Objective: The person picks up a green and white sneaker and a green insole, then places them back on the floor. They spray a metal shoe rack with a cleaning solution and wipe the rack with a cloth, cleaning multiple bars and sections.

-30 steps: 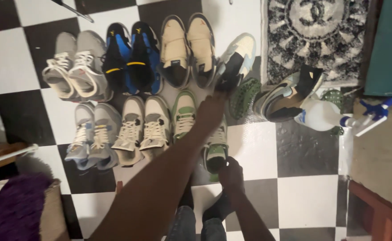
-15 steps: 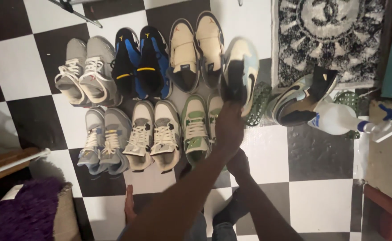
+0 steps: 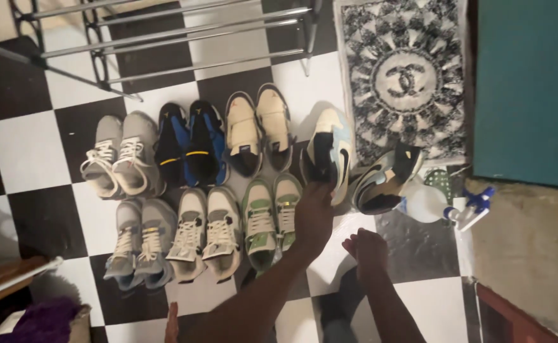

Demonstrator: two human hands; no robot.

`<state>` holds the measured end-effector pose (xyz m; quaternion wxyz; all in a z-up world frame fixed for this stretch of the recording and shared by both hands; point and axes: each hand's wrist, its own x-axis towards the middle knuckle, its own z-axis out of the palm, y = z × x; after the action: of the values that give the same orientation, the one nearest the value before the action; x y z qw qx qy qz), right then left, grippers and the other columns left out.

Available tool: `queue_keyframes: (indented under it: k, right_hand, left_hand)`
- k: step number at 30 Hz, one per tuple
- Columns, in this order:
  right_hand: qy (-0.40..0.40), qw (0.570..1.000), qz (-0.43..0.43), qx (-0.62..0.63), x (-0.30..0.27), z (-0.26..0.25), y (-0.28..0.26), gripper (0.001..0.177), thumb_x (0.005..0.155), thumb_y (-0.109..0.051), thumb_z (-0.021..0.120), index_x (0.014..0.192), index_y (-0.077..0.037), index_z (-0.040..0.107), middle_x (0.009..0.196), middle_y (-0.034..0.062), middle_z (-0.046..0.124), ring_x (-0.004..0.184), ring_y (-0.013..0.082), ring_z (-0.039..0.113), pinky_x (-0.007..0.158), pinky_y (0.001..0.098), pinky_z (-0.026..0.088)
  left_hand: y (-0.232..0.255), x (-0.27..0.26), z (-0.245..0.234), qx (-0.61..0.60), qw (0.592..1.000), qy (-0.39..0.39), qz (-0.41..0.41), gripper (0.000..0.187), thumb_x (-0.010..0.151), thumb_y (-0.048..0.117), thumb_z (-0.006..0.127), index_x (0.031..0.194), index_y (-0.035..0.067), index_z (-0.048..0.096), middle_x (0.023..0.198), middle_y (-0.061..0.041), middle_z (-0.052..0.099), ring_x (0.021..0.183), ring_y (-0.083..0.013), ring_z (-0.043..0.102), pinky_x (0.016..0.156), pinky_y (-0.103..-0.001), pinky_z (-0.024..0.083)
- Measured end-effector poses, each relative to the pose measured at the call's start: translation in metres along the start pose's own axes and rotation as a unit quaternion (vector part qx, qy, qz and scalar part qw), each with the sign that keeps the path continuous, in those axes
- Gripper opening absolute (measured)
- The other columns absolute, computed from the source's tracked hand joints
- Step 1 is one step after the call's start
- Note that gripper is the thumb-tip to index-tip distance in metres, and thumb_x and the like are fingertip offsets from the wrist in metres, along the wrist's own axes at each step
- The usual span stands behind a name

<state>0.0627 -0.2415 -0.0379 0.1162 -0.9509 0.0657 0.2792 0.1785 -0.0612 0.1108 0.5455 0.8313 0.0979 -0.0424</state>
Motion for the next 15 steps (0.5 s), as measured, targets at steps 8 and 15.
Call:
queue_keyframes:
  k: [8, 15]
  right_hand:
    - [0.021, 0.99, -0.002, 0.138, 0.049, -0.028, 0.01, 0.062, 0.087, -0.034, 0.072, 0.13, 0.007, 0.053, 0.075, 0.0102, 0.074, 0.075, 0.0313, 0.071, 0.071, 0.0427, 0.056]
    - [0.073, 0.973, -0.181, 0.12, 0.094, 0.06, 0.103, 0.039, 0.099, -0.041, 0.066, 0.111, -0.004, 0.066, 0.097, 0.0156, 0.075, 0.089, 0.0354, 0.071, 0.084, 0.0413, 0.057]
  left_hand:
    - [0.0, 0.066, 0.072, 0.048, 0.998, 0.025, 0.012, 0.027, 0.092, 0.005, 0.055, 0.116, 0.005, 0.069, 0.11, -0.021, 0.066, 0.105, -0.0424, 0.063, 0.087, -0.051, 0.05]
    - [-0.054, 0.098, 0.157, 0.168, 0.974, -0.067, -0.137, 0.022, 0.1, 0.013, 0.05, 0.11, 0.003, 0.068, 0.11, -0.023, 0.069, 0.105, -0.0425, 0.067, 0.088, -0.054, 0.053]
